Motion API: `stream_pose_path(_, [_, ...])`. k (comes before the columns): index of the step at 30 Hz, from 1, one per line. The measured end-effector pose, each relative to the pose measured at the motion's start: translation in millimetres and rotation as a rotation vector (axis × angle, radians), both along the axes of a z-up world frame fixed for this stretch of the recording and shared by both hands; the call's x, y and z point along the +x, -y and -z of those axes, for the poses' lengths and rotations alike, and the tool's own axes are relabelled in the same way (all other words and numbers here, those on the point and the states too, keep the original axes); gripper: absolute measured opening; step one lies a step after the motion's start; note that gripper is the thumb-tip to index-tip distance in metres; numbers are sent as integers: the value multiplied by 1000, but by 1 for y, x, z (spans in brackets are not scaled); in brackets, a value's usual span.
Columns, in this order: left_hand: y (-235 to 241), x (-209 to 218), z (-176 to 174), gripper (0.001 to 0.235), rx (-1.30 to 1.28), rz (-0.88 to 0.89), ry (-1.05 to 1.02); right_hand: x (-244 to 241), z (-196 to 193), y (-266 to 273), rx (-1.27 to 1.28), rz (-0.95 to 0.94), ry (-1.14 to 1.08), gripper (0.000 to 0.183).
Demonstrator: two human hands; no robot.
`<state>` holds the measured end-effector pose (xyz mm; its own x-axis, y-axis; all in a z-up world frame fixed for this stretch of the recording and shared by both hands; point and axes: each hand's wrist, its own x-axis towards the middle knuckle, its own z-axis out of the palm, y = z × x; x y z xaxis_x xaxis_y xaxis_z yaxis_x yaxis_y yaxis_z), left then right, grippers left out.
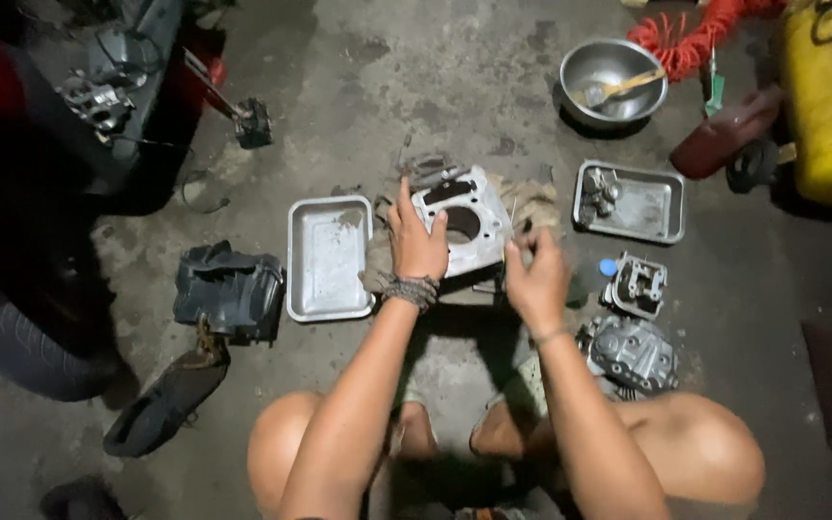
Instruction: The person sits on the floor and cleans a metallic engine cylinder head using a rag and a small tool. They wipe the surface and scrape the edges of the cylinder head, which rests on a cloth on the floor.
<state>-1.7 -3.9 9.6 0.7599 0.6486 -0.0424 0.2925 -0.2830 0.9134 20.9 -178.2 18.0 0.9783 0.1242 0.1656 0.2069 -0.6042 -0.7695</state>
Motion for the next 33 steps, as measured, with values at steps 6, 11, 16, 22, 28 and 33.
stream_pose_path(6, [1,3,15,77,80,-63,-27,33,9,-11,-99,0,216,15])
stream_pose_path(11, [4,3,-1,73,65,-67,-2,7,10,-6,-53,-23,148,14])
stream_pose_path(16, [8,-2,2,69,106,-69,-20,42,15,-16,-103,-23,256,16])
stream_pose_path(22, [6,3,-4,68,61,-88,2,-5,7,-9,-76,-13,155,14])
stream_pose_path(28, [6,1,14,66,86,-95,-20,68,27,2,-247,-6,298,17])
stream_pose_path(33, [10,2,3,71,76,-125,34,75,23,25,-29,92,128,17])
